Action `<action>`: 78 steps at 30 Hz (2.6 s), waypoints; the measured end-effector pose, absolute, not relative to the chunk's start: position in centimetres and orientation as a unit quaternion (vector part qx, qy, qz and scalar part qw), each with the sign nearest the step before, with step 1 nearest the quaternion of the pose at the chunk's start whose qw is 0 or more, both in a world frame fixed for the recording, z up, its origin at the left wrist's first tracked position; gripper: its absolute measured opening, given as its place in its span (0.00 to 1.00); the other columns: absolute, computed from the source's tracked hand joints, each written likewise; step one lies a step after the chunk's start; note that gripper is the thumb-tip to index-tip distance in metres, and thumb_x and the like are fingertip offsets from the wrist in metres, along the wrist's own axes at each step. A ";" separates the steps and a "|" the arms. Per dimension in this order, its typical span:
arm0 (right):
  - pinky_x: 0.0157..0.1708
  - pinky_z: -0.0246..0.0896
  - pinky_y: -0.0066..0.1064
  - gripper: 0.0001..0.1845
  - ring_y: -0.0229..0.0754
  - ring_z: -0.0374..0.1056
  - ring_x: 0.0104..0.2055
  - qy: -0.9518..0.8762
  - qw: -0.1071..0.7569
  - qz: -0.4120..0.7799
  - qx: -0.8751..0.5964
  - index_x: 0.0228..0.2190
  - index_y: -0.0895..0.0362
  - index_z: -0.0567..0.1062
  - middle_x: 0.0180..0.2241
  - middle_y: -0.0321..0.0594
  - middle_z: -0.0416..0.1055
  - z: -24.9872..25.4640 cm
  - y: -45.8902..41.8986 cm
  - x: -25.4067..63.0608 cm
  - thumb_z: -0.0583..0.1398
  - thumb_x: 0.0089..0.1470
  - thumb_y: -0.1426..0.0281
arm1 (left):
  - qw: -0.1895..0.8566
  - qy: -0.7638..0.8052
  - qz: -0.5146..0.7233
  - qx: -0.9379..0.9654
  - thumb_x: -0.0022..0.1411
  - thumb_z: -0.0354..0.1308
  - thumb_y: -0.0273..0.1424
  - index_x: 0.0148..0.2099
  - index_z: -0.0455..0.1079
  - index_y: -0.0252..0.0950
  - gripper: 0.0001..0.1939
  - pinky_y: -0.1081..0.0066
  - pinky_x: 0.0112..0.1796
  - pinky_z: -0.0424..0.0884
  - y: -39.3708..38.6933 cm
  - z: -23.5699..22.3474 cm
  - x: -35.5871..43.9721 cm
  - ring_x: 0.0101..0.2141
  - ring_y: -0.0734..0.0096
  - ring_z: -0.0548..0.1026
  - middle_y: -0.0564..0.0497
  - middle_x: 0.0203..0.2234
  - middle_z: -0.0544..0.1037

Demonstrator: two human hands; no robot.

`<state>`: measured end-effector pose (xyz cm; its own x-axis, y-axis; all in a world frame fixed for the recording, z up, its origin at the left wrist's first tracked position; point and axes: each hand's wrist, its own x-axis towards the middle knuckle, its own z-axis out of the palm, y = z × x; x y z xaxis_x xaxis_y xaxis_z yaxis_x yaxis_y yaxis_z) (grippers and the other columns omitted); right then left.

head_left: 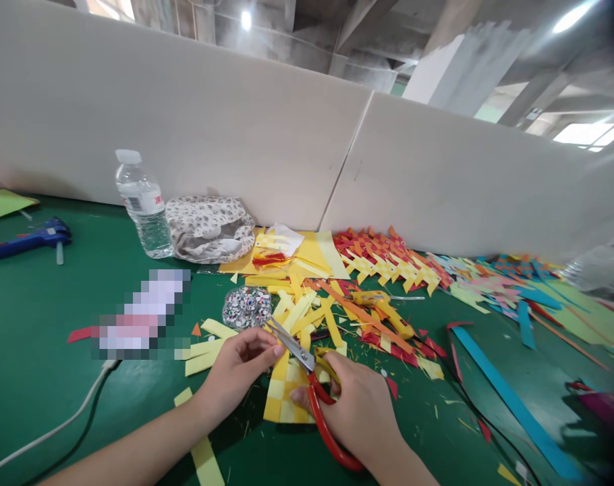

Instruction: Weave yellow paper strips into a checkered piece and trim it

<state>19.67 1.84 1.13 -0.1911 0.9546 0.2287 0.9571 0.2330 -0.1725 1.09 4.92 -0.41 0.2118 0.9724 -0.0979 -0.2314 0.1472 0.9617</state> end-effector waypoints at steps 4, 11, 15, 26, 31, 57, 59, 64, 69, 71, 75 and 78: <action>0.19 0.43 0.25 0.18 0.35 0.55 0.17 -0.761 0.179 0.021 -0.623 0.19 0.54 0.60 0.15 0.29 0.57 1.3 1.8 19.7 0.59 0.42 0.55 | 0.634 0.409 0.470 0.459 0.51 0.62 0.34 0.29 0.69 0.35 0.08 0.79 0.26 0.62 4.9 -0.3 1.1 0.23 0.80 0.65 0.57 0.21 0.70; 0.17 0.47 0.23 0.17 0.33 0.49 0.18 -0.656 0.307 0.179 -0.665 0.22 0.54 0.60 0.16 0.27 0.52 1.7 2.2 20.2 0.60 0.42 0.57 | 0.646 0.417 0.473 0.430 0.52 0.61 0.37 0.31 0.64 0.37 0.11 0.78 0.28 0.64 5.0 0.0 1.0 0.25 0.78 0.68 0.58 0.21 0.72; 0.16 0.46 0.22 0.17 0.32 0.48 0.18 -0.595 0.344 0.292 -0.665 0.23 0.54 0.61 0.15 0.26 0.51 1.6 2.6 20.2 0.63 0.40 0.59 | 0.661 0.408 0.472 0.417 0.54 0.59 0.38 0.34 0.60 0.40 0.12 0.77 0.28 0.64 5.0 0.0 1.0 0.29 0.73 0.73 0.57 0.21 0.74; 0.17 0.52 0.22 0.12 0.32 0.53 0.19 -0.622 0.327 0.382 -0.600 0.24 0.57 0.65 0.18 0.29 0.59 2.0 2.3 19.9 0.61 0.40 0.64 | 0.635 0.392 0.436 0.503 0.46 0.66 0.32 0.34 0.68 0.37 0.13 0.76 0.27 0.64 4.5 -0.7 1.3 0.26 0.75 0.70 0.55 0.26 0.73; 0.18 0.52 0.22 0.12 0.33 0.55 0.21 -0.644 0.309 0.338 -0.613 0.25 0.56 0.65 0.19 0.29 0.58 2.0 2.1 19.7 0.61 0.42 0.63 | 0.616 0.432 0.438 0.492 0.48 0.64 0.37 0.29 0.69 0.36 0.10 0.77 0.21 0.56 4.5 -1.0 1.3 0.19 0.79 0.63 0.57 0.20 0.68; 0.25 0.57 0.31 0.19 0.44 0.65 0.30 -0.760 0.197 0.001 -0.620 0.35 0.55 0.62 0.30 0.38 0.65 1.4 2.0 20.0 0.60 0.43 0.59 | 0.585 0.464 0.474 0.467 0.51 0.61 0.39 0.29 0.72 0.36 0.10 0.75 0.32 0.65 5.0 0.2 1.2 0.28 0.71 0.70 0.54 0.23 0.73; 0.25 0.57 0.31 0.19 0.45 0.65 0.30 -0.763 0.183 0.000 -0.621 0.34 0.56 0.62 0.29 0.38 0.65 1.2 2.1 20.0 0.60 0.43 0.58 | 0.587 0.461 0.472 0.470 0.51 0.61 0.38 0.27 0.71 0.36 0.10 0.75 0.31 0.65 5.1 0.2 1.1 0.28 0.72 0.70 0.54 0.23 0.73; 0.22 0.54 0.30 0.18 0.44 0.65 0.28 -0.770 0.164 -0.008 -0.616 0.31 0.56 0.63 0.28 0.38 0.65 1.2 2.1 19.9 0.58 0.44 0.56 | 0.581 0.454 0.471 0.484 0.51 0.60 0.37 0.27 0.71 0.36 0.09 0.75 0.31 0.65 5.2 -0.1 0.9 0.28 0.71 0.70 0.54 0.23 0.73; 0.21 0.53 0.28 0.17 0.41 0.64 0.25 -0.774 0.167 0.007 -0.611 0.30 0.56 0.62 0.26 0.38 0.66 1.7 2.0 19.7 0.58 0.45 0.56 | 0.589 0.437 0.474 0.488 0.50 0.61 0.37 0.26 0.72 0.36 0.09 0.72 0.33 0.67 5.2 -0.3 1.1 0.29 0.69 0.71 0.52 0.24 0.74; 0.21 0.53 0.27 0.17 0.41 0.64 0.25 -0.774 0.164 0.019 -0.611 0.30 0.56 0.62 0.25 0.37 0.66 1.9 1.9 19.6 0.58 0.44 0.56 | 0.586 0.437 0.474 0.491 0.50 0.60 0.37 0.25 0.72 0.36 0.09 0.72 0.33 0.67 5.2 -0.4 1.2 0.29 0.69 0.71 0.52 0.25 0.75; 0.21 0.52 0.27 0.17 0.41 0.64 0.24 -0.768 0.145 0.040 -0.622 0.28 0.55 0.61 0.24 0.36 0.66 2.0 1.9 19.5 0.58 0.43 0.56 | 0.580 0.435 0.480 0.494 0.51 0.60 0.37 0.25 0.72 0.35 0.10 0.72 0.33 0.67 5.1 -0.6 1.2 0.29 0.68 0.71 0.51 0.24 0.75; 0.20 0.51 0.27 0.17 0.40 0.62 0.23 -0.760 0.132 0.057 -0.634 0.27 0.54 0.61 0.23 0.35 0.65 2.0 1.8 19.6 0.58 0.43 0.55 | 0.587 0.439 0.477 0.485 0.51 0.60 0.37 0.25 0.72 0.36 0.09 0.74 0.31 0.66 5.1 -0.4 1.1 0.28 0.70 0.70 0.52 0.23 0.74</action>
